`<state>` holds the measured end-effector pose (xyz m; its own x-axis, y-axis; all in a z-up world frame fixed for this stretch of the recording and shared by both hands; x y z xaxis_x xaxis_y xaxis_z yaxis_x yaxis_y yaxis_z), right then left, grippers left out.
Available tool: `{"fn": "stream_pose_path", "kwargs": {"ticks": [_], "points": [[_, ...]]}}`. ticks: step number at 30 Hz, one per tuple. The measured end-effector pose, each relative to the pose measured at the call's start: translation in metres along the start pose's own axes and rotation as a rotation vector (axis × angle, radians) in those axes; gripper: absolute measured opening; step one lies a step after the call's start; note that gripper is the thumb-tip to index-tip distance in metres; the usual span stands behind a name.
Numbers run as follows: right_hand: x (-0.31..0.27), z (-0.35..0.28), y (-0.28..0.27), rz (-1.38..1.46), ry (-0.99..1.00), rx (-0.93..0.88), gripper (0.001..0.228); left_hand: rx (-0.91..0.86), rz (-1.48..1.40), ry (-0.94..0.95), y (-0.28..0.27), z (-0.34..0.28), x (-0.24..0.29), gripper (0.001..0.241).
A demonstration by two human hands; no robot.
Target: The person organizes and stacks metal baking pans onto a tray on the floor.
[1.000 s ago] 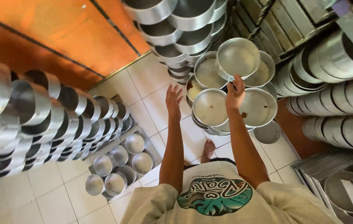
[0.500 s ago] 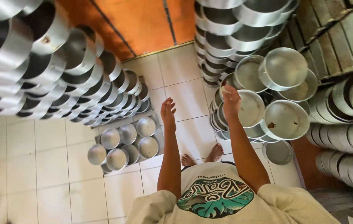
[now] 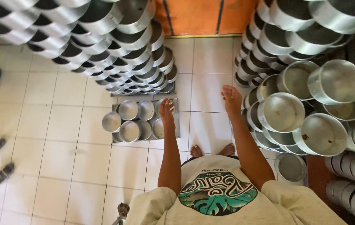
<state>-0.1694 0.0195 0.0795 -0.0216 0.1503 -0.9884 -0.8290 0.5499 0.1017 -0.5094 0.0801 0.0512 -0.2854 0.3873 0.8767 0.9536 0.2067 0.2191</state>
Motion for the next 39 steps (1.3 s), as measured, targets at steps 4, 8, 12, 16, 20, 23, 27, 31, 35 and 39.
{"fn": "stream_pose_path", "kwargs": {"ticks": [4,8,12,16,20,23,27,31,35,39], "points": [[-0.012,-0.010,0.036,-0.025,0.034,-0.089,0.020,0.104,0.054,0.058,-0.038,-0.009,0.010,0.039],[-0.016,-0.019,0.073,-0.031,0.058,-0.187,0.019,0.164,0.054,0.118,-0.080,-0.010,0.010,0.037],[-0.005,-0.028,0.102,-0.039,0.112,-0.270,0.019,0.243,0.015,0.132,-0.114,-0.019,0.008,0.033],[-0.019,-0.037,0.129,-0.031,0.143,-0.387,0.021,0.333,-0.027,0.113,-0.143,-0.034,0.004,0.031],[-0.014,-0.042,0.153,-0.042,0.181,-0.473,0.025,0.397,-0.080,0.129,-0.169,-0.042,-0.007,0.027],[0.006,-0.040,0.169,-0.066,0.192,-0.528,0.026,0.423,-0.142,0.151,-0.184,-0.044,-0.017,0.026],[0.010,-0.041,0.196,0.018,0.223,-0.601,0.025,0.469,-0.202,0.175,-0.205,-0.053,-0.025,0.024],[0.027,-0.035,0.222,0.016,0.233,-0.663,0.026,0.555,-0.181,0.165,-0.211,-0.059,-0.017,0.024],[0.016,-0.030,0.241,-0.042,0.224,-0.721,0.027,0.622,-0.167,0.144,-0.207,-0.068,-0.003,0.026],[0.024,-0.030,0.245,-0.013,0.248,-0.770,0.028,0.656,-0.163,0.117,-0.198,-0.086,-0.003,0.028]]}}
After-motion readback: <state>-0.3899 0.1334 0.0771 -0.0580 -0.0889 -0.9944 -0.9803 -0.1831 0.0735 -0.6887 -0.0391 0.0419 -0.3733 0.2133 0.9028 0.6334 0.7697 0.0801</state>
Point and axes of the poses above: each hand's wrist, its own z-axis towards the middle knuckle, its own y-axis out of the palm, x = y × z, the point moved 7 cm from there along z, towards the middle knuckle, and after that the axes turned 12 degrees about -y, right-handed, at the moved point
